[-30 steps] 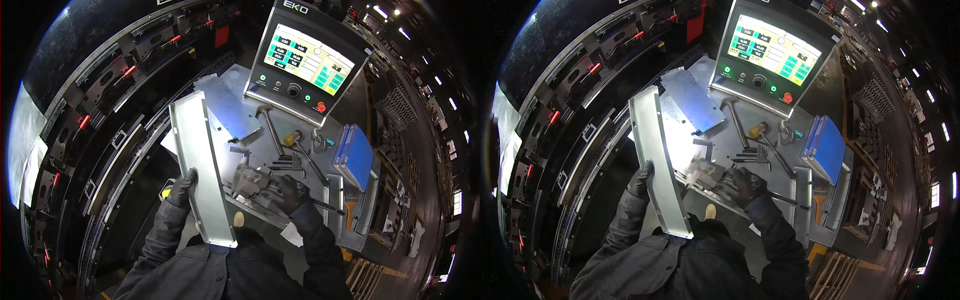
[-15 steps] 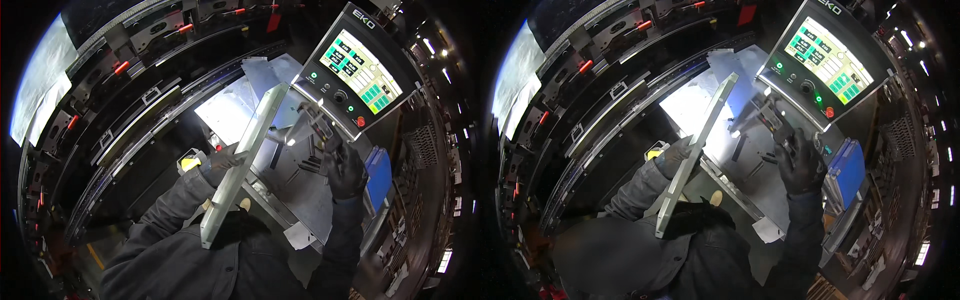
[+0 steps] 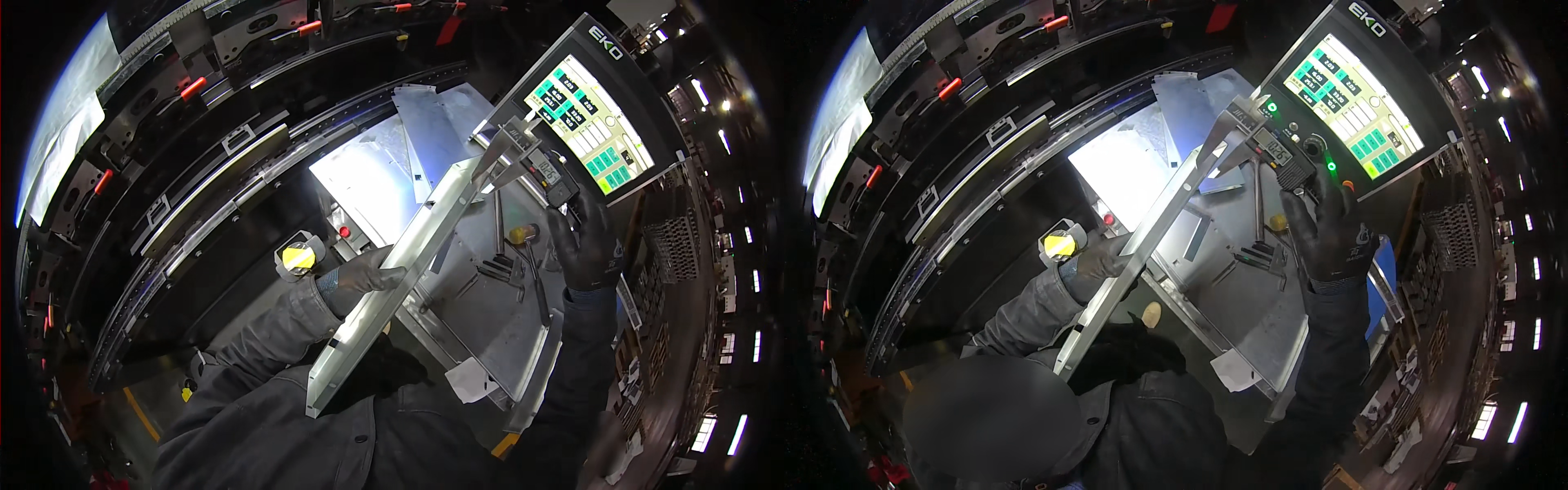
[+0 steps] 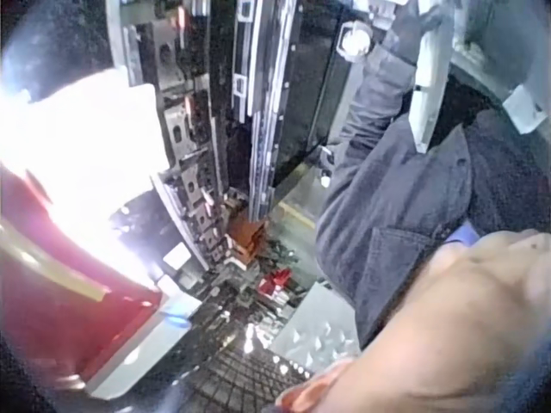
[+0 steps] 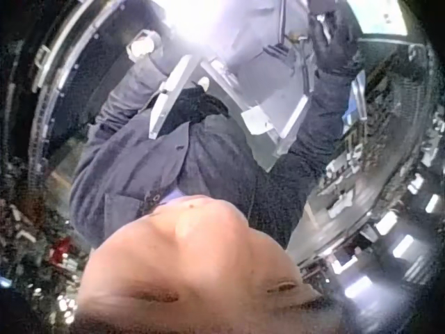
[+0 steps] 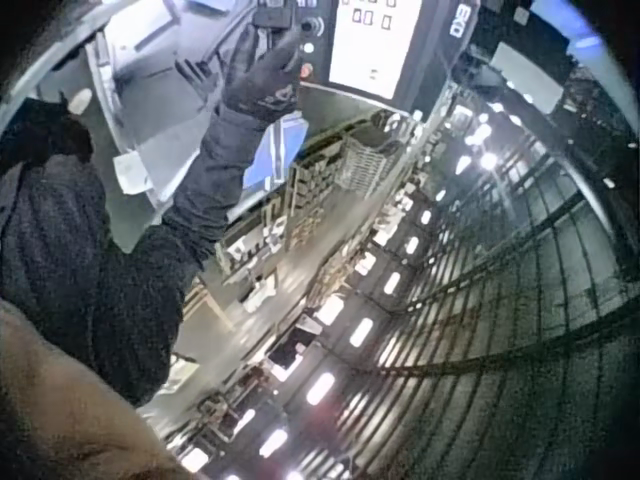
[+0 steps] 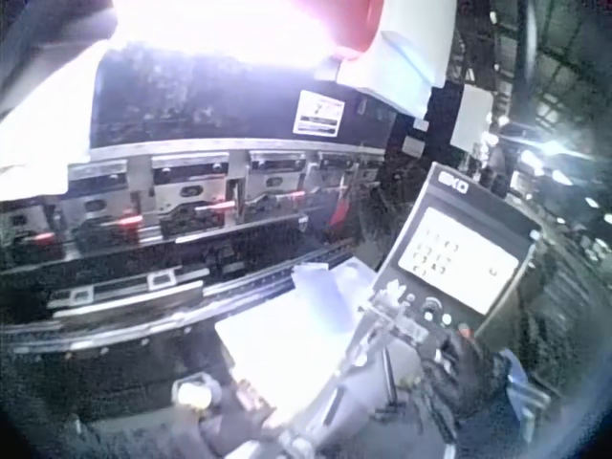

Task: Measure and bend metal components using a press brake machine.

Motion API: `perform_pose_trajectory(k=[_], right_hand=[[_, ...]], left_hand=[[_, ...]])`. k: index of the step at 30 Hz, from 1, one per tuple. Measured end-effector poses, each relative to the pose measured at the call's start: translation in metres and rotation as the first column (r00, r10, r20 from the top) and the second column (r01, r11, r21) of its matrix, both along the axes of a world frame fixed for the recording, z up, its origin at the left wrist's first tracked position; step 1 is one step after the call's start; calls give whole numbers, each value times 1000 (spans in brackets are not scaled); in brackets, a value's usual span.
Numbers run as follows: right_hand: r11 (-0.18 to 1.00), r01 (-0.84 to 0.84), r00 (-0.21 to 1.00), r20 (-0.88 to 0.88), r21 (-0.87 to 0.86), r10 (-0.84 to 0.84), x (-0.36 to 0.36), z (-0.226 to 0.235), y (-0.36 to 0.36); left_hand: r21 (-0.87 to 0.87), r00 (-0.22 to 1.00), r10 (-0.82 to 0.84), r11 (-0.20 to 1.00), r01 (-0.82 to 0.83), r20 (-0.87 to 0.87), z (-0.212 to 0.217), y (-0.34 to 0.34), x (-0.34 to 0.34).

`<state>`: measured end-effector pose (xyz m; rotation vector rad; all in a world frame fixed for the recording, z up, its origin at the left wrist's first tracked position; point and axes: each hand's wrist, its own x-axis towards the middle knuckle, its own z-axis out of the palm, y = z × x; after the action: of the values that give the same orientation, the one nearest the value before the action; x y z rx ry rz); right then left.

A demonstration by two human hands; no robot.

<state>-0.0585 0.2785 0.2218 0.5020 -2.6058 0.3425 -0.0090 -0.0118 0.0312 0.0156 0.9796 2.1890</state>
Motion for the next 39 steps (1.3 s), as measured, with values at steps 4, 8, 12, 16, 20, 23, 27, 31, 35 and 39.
perform_pose_trajectory(k=[4,8,12,16,20,23,27,31,35,39], right_hand=[[974,-172,956,-215,145,200,-11,1,2],[962,-187,938,-253,201,236,-19,1,10],[965,-145,950,-241,218,197,-12,3,1],[968,-107,964,-217,226,157,-9,1,-1],[961,-118,958,-226,249,177,-12,-4,5],[958,-77,947,-281,275,157,-13,-6,3],[954,-79,918,-353,291,183,-18,-8,5],[949,-72,898,-393,308,196,-20,-14,13],[942,-9,923,-361,336,137,-19,-22,18],[964,-1,920,-377,266,105,-18,-24,14]], left_hand=[[93,997,-52,995,47,52,6,4,-5],[185,989,-116,978,98,91,11,8,-3],[244,987,-148,961,129,60,16,8,-1],[217,990,-144,966,141,-4,31,9,2],[25,990,-118,992,120,-84,48,12,4],[77,993,-120,990,120,0,48,10,7],[36,990,-118,993,115,73,56,12,11],[-17,987,-117,993,120,113,61,13,13],[-5,986,-134,991,135,100,59,13,13],[80,982,-177,980,182,-71,48,11,13]])
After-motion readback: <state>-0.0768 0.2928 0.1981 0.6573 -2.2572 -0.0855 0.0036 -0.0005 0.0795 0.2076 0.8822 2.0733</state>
